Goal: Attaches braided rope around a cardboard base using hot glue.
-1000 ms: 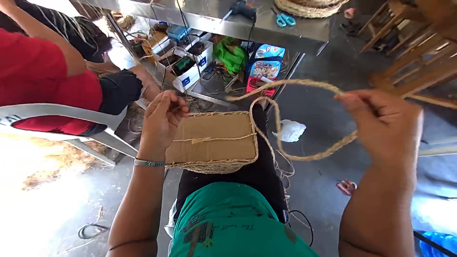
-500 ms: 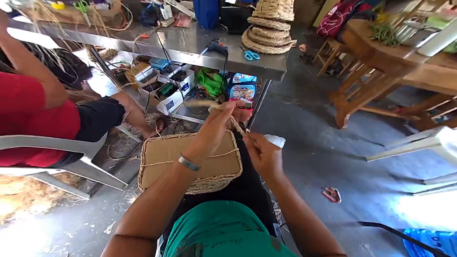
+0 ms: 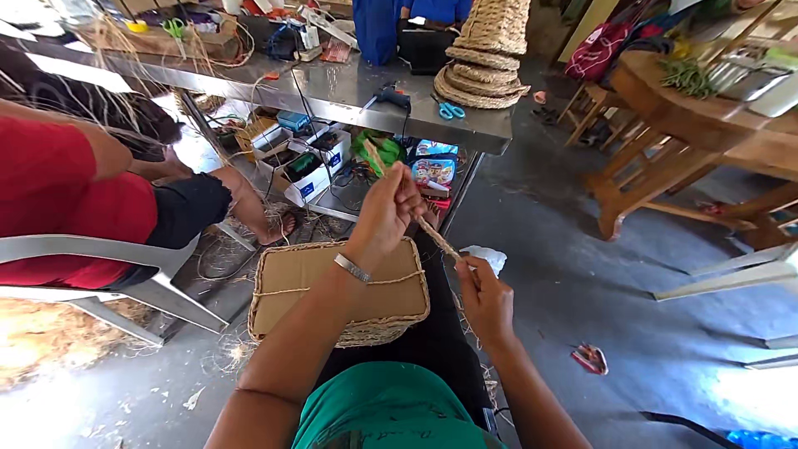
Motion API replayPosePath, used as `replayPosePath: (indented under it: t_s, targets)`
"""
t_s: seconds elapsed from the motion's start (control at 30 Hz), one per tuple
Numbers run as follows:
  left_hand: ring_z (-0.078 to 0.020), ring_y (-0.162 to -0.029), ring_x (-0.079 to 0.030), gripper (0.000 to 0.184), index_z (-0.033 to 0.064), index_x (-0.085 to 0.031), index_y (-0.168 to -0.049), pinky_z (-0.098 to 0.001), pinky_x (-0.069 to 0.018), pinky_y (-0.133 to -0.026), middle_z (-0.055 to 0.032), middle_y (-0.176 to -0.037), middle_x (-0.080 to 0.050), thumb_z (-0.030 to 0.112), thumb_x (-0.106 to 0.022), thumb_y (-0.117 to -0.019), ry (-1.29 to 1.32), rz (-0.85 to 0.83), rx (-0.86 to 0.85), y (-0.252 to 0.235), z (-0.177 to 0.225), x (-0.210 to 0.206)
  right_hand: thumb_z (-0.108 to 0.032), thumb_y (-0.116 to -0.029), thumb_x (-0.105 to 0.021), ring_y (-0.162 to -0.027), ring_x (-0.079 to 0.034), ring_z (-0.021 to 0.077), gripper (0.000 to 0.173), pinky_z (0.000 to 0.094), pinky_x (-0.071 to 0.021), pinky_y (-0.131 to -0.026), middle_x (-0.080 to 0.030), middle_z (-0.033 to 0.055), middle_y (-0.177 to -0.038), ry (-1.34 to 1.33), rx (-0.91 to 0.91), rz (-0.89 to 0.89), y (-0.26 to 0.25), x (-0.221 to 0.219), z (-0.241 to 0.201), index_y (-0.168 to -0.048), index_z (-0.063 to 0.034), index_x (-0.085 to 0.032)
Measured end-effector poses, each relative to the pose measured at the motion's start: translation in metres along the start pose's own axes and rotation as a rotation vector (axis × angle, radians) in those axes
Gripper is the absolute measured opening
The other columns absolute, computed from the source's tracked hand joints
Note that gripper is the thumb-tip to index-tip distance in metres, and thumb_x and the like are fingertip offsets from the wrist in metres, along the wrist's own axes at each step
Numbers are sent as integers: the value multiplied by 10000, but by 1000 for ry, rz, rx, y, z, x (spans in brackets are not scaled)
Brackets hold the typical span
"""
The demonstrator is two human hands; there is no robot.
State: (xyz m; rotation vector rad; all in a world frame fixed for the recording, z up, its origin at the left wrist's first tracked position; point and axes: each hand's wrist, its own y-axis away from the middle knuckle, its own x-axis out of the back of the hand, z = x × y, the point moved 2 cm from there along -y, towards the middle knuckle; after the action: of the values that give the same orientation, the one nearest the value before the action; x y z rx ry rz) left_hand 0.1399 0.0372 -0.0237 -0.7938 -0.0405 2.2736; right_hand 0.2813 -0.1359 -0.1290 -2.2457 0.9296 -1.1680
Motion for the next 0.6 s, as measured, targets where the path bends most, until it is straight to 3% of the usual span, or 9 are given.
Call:
replayPosePath:
  t_s: [0.17, 0.33, 0.53, 0.6]
  targets:
    - [-78, -506, -424, 462, 216, -466, -813, -232, -435, -534, 70, -591, -404, 458, -213, -1115, 117, 17, 4, -18, 21, 19, -275, -1080, -542, -536, -551, 94, 310, 274, -485, -509, -629, 42, -683, -25, -1, -25, 1, 6, 4, -1126, -18, -709]
    - [-50, -499, -400, 420, 232, -439, -762, -209, -409, -525, 93, -581, -393, 394, -290, -1121, 9, 82, -67, -26, 45, 52, -303, -1073, -545, -545, -524, 67, 315, 252, -466, -529, -616, 31, -687, -35, -75, -30, -10, 26, 19, -1113, -40, -713]
    - [-23, -445, -347, 411, 244, -427, -760, -192, -345, -448, 119, -542, -360, 397, -297, -1118, -306, 349, -120, -33, 87, 122, -312, -1072, -545, -676, -606, 213, 330, 438, -520, -658, -663, 127, -822, 32, -368, -43, -16, 65, 67, -1173, -28, -681]
    - [-24, -474, -383, 344, 233, -463, -857, -208, -386, -465, 118, -597, -389, 424, -327, -1109, -592, 439, -150, -35, 96, 145, -304, -1074, -544, -651, -568, 196, 316, 418, -499, -631, -637, 110, -805, -5, -450, 12, -16, 75, 75, -1182, -36, -671]
